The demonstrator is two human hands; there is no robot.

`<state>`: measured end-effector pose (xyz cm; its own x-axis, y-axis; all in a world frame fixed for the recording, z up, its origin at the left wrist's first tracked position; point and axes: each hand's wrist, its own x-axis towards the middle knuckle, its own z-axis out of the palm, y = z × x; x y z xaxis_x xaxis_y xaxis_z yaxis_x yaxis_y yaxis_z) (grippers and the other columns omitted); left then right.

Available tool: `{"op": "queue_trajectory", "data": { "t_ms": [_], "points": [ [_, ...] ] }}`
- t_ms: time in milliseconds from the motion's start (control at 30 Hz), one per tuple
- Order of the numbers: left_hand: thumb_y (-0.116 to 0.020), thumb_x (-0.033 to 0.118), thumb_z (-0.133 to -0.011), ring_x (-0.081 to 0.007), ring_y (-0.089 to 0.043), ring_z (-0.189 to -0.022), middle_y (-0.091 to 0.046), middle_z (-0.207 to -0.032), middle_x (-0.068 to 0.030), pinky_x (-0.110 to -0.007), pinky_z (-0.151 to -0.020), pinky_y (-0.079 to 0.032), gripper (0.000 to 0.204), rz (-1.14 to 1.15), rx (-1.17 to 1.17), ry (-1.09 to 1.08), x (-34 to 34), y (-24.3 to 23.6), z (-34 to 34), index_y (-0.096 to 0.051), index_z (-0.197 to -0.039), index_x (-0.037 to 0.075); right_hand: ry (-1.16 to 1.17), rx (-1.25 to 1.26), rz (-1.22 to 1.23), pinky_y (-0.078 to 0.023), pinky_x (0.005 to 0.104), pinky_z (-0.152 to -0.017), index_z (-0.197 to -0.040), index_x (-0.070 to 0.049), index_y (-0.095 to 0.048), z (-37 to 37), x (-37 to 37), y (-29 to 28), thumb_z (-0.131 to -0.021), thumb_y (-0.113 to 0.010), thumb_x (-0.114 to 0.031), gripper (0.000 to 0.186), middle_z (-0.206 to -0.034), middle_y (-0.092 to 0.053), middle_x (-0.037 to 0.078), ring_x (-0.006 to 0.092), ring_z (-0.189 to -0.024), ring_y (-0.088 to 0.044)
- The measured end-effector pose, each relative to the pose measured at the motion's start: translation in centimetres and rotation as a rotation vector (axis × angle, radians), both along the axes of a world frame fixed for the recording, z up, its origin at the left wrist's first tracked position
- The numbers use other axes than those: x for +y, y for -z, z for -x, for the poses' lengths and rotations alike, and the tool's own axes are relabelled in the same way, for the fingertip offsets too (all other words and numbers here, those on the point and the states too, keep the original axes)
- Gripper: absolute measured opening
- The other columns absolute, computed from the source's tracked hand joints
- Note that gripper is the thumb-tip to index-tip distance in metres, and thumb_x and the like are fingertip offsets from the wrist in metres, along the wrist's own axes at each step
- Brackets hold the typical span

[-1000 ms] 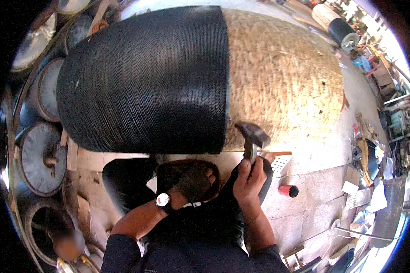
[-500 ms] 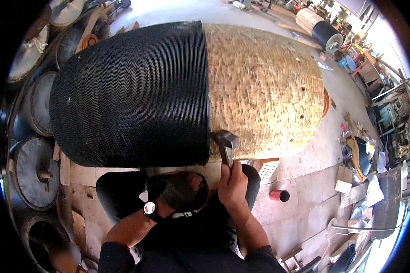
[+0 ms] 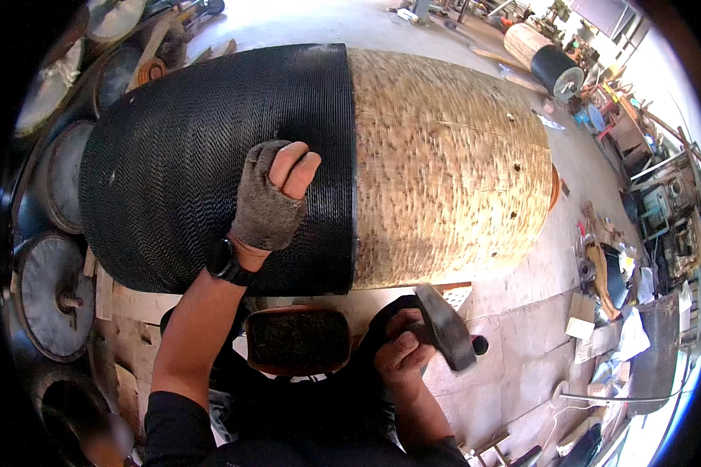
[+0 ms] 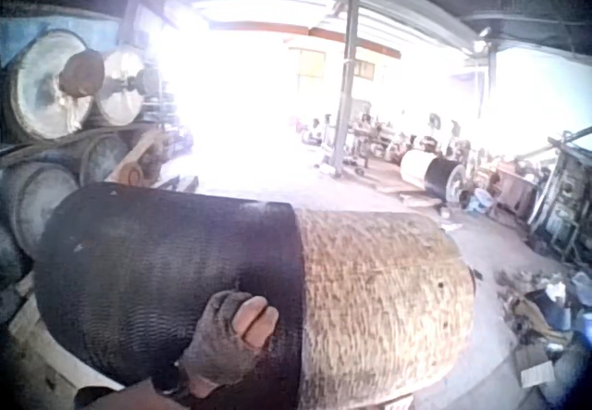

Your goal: The person hammers small nails along the seam where a black textured material meets the wooden body of a large drum while sitting on the floor.

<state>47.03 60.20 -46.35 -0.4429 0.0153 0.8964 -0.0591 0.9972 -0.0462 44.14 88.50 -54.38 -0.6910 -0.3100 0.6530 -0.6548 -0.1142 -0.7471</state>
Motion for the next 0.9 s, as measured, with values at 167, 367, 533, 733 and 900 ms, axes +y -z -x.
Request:
{"op": "queue_trajectory", "data": {
  "t_ms": [167, 367, 533, 733, 900],
  "points": [
    [-0.07, -0.001, -0.074, -0.0308, -0.061, -0.101, -0.058, -0.114, -0.0113, -0.047, -0.085, -0.051, 0.044, -0.004, -0.002, 0.013, -0.1, 0.3, -0.2, -0.063, -0.116, 0.009, 0.135, -0.271, -0.655, -0.047, 0.035, -0.061, -0.103, 0.003, -0.054, 0.1, -0.2, 0.2, -0.101, -0.048, -0.019, 0.023, -0.076, -0.056, 0.017, 0.0169, -0.069, -0.059],
    [-0.071, 0.0, -0.073, -0.0304, -0.06, -0.099, -0.058, -0.111, -0.0104, -0.046, -0.086, -0.05, 0.044, -0.014, -0.013, -0.036, -0.4, 0.1, 0.2, -0.064, -0.115, 0.009, 0.152, 0.073, -0.256, -0.042, 0.0257, -0.053, -0.094, -0.003, -0.054, -0.1, -0.7, 0.2, -0.101, -0.041, -0.027, 0.029, -0.071, -0.054, 0.005, 0.0138, -0.057, -0.05],
    [-0.07, 0.001, -0.075, -0.0304, -0.06, -0.101, -0.057, -0.11, -0.0106, -0.046, -0.087, -0.05, 0.04, -0.008, -0.021, -0.052, -0.6, -0.1, 0.3, -0.065, -0.114, 0.008, 0.167, -0.166, -0.576, -0.041, 0.0329, -0.053, -0.093, -0.001, -0.051, -0.2, -0.5, 0.4, -0.1, -0.049, -0.015, 0.015, -0.071, -0.054, 0.003, 0.0148, -0.06, -0.053],
    [-0.07, 0.001, -0.075, -0.0299, -0.059, -0.103, -0.056, -0.112, -0.0108, -0.046, -0.089, -0.049, 0.041, -0.039, -0.042, -0.078, -0.3, -0.1, 0.4, -0.064, -0.115, 0.008, 0.124, 0.02, -0.268, -0.04, 0.0317, -0.052, -0.1, -0.002, -0.049, -0.2, -0.3, -0.3, -0.102, -0.044, -0.029, 0.028, -0.075, -0.054, 0.008, 0.0175, -0.059, -0.051],
    [-0.07, 0.001, -0.077, -0.0294, -0.058, -0.102, -0.055, -0.111, -0.0098, -0.046, -0.089, -0.049, 0.043, -0.021, -0.013, -0.089, -0.4, -0.2, 0.6, -0.062, -0.119, 0.009, 0.158, -0.088, -0.624, -0.051, 0.044, -0.059, -0.1, 0.001, -0.055, -0.2, -0.6, -1.0, -0.097, -0.059, -0.017, 0.019, -0.07, -0.063, 0.016, 0.0365, -0.063, -0.066]
  ]
}}
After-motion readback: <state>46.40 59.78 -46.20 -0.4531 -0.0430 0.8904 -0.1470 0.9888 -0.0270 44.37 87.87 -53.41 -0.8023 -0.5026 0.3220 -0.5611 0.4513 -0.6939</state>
